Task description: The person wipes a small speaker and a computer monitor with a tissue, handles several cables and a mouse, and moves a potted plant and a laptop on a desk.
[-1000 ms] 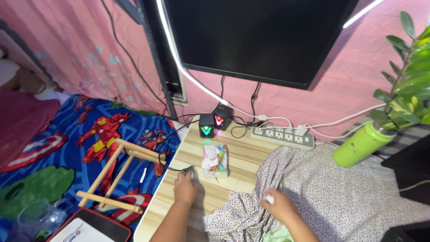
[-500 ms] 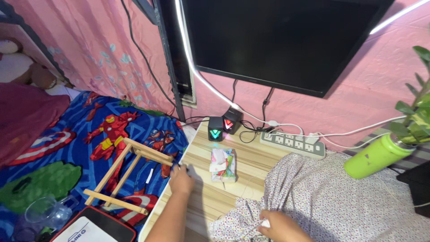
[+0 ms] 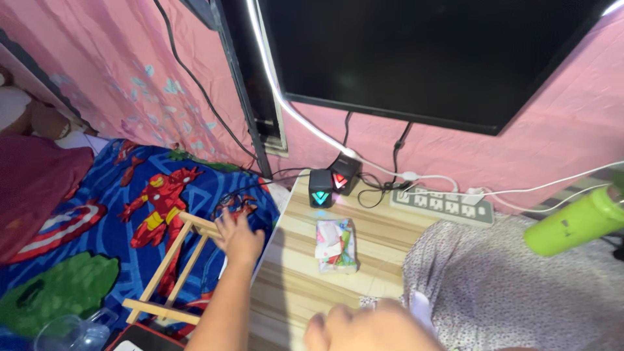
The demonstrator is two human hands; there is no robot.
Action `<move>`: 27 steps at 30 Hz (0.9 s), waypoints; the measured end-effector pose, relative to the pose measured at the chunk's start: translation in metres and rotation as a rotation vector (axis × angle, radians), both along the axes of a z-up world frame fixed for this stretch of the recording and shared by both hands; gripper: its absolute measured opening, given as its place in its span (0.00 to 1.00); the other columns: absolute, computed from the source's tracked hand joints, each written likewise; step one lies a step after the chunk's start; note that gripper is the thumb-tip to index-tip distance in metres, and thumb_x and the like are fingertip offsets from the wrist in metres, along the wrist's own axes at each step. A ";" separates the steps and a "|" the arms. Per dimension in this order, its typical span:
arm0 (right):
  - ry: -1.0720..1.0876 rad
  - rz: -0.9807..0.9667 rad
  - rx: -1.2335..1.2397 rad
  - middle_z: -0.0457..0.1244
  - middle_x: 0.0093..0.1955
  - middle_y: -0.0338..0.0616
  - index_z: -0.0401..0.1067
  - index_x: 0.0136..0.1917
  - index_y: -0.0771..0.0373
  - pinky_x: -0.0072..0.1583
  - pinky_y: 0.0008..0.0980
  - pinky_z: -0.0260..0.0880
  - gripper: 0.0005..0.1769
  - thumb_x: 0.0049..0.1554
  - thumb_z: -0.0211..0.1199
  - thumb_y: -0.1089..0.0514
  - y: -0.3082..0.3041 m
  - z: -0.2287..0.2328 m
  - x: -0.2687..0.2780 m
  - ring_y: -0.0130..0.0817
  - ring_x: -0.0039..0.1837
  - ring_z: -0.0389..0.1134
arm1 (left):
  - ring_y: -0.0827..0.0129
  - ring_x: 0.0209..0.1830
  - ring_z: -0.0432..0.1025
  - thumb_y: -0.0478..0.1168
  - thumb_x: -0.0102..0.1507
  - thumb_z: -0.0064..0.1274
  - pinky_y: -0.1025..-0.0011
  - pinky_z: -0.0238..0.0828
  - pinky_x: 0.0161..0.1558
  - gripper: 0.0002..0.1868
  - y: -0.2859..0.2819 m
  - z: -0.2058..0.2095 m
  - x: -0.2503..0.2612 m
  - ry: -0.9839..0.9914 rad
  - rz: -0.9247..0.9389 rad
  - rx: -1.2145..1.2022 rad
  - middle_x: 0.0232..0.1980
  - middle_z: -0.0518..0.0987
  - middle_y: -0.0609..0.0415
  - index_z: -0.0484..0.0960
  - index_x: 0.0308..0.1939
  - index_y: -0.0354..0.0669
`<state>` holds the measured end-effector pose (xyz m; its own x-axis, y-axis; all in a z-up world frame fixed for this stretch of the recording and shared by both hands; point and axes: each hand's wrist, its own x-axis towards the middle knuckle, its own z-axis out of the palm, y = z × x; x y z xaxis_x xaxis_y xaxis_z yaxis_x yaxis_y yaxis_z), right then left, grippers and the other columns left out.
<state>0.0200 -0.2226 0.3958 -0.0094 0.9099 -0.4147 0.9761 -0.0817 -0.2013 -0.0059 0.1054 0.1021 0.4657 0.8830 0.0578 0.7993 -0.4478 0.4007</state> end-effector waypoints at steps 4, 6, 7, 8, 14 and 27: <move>-0.013 0.096 0.092 0.66 0.52 0.55 0.65 0.62 0.64 0.51 0.55 0.70 0.20 0.59 0.55 0.53 0.031 -0.002 -0.008 0.57 0.52 0.70 | 0.43 0.81 0.41 0.49 0.51 0.64 0.33 0.40 0.73 0.40 -0.001 -0.014 0.023 -0.053 -0.071 0.052 0.81 0.49 0.46 0.73 0.68 0.56; -0.023 0.123 0.144 0.66 0.51 0.55 0.66 0.61 0.63 0.51 0.55 0.70 0.20 0.58 0.56 0.53 0.048 0.001 -0.013 0.57 0.52 0.70 | 0.44 0.82 0.40 0.49 0.52 0.63 0.32 0.40 0.72 0.37 -0.004 -0.017 0.031 -0.048 -0.090 0.012 0.82 0.48 0.47 0.73 0.66 0.56; -0.027 0.137 0.168 0.66 0.51 0.55 0.66 0.61 0.63 0.51 0.55 0.70 0.20 0.58 0.56 0.53 0.056 0.005 -0.016 0.57 0.52 0.71 | 0.45 0.82 0.39 0.49 0.53 0.63 0.32 0.40 0.71 0.36 -0.004 -0.018 0.033 -0.047 -0.097 -0.009 0.82 0.48 0.47 0.74 0.66 0.56; -0.030 0.152 0.193 0.66 0.51 0.55 0.66 0.61 0.63 0.51 0.55 0.70 0.19 0.58 0.57 0.53 0.063 0.009 -0.018 0.57 0.52 0.71 | 0.44 0.82 0.39 0.49 0.53 0.63 0.32 0.40 0.71 0.35 -0.005 -0.018 0.034 -0.060 -0.106 -0.020 0.82 0.48 0.47 0.74 0.65 0.55; 0.008 0.184 0.339 0.68 0.50 0.54 0.69 0.58 0.61 0.51 0.54 0.70 0.19 0.55 0.59 0.54 0.074 0.004 -0.011 0.56 0.52 0.71 | 0.43 0.81 0.40 0.48 0.52 0.64 0.33 0.41 0.71 0.36 -0.007 -0.024 0.037 -0.068 -0.133 -0.042 0.82 0.47 0.47 0.74 0.64 0.53; 0.145 -0.154 0.519 0.70 0.47 0.52 0.73 0.53 0.57 0.52 0.53 0.69 0.17 0.49 0.63 0.55 0.037 -0.023 0.034 0.55 0.52 0.71 | 0.44 0.81 0.43 0.46 0.53 0.63 0.35 0.45 0.71 0.34 -0.069 -0.017 0.046 -0.149 -0.349 -0.008 0.80 0.51 0.41 0.74 0.63 0.45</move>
